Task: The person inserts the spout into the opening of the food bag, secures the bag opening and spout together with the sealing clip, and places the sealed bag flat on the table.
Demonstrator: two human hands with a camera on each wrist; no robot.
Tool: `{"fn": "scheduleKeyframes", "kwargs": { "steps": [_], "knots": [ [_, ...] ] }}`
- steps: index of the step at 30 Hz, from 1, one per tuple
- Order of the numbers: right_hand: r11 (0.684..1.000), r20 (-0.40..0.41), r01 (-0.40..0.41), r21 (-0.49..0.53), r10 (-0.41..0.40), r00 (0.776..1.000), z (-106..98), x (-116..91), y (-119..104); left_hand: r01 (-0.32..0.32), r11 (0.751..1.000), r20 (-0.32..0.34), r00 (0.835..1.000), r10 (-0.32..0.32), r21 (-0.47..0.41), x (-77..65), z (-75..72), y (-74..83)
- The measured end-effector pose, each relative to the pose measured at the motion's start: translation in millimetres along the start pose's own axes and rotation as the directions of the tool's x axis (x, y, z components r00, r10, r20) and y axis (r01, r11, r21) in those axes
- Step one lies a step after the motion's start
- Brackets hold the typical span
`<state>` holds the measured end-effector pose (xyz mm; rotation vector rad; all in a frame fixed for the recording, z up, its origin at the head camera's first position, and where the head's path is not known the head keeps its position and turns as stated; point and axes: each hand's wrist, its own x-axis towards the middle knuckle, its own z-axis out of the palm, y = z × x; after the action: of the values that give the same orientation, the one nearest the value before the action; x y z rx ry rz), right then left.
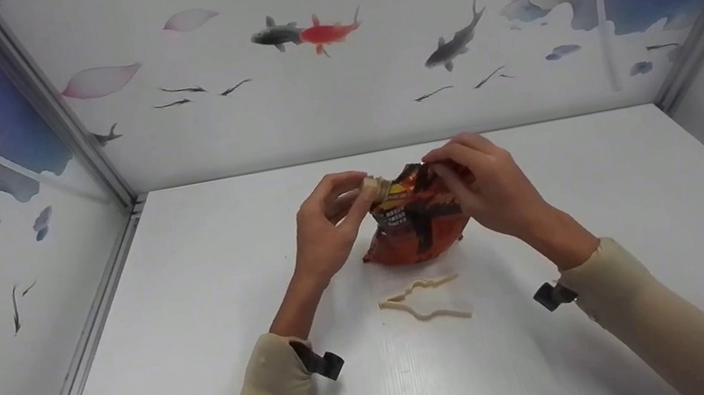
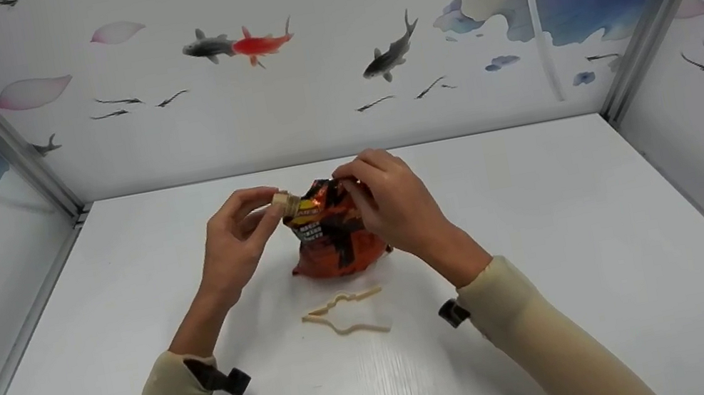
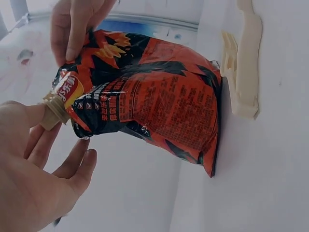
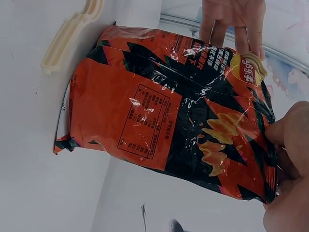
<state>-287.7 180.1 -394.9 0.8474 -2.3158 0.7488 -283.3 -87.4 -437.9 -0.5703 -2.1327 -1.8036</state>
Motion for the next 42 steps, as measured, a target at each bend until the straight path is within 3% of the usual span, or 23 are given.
{"fn": "scheduleKeyframes", "kwargs": {
  "steps": [7,12,23,29,34,39,42],
  "knots": [
    [0.998,-0.035,-0.045,-0.038,0.043,0.998,-1,-1,-4,-0.027,0.997,0.039,0.999,0.024,0.066,-1.3,-4.4,-2.5],
    [0.999,-0.043,-0.032,-0.027,0.030,0.999,-1,-1,-5,-0.052,0.993,0.035,0.998,0.048,0.108,-2.1,-5.5,-4.3],
    [0.999,-0.015,-0.040,-0.016,0.040,0.999,-4,-1,-8,-0.022,0.999,0.030,0.999,0.020,0.048,-1.8,-2.4,-7.6],
    [0.999,-0.012,-0.032,-0.040,0.032,0.999,-6,2,-12,-0.006,0.997,0.037,0.999,0.003,0.074,-1.7,-2.2,-9.1],
    [0.983,0.022,0.098,-0.157,-0.096,0.995,-3,7,-22,-0.009,0.996,0.043,0.999,0.005,0.087,-1.3,-1.6,-8.3],
    [0.918,0.115,0.314,-0.241,-0.294,0.949,9,15,-29,-0.020,0.996,0.043,0.999,0.016,0.089,-1.1,-0.4,-6.6],
    [0.891,0.148,0.372,-0.260,-0.344,0.927,18,18,-29,-0.044,0.993,0.043,0.998,0.039,0.113,-1.8,0.7,-6.3]
  ]
}}
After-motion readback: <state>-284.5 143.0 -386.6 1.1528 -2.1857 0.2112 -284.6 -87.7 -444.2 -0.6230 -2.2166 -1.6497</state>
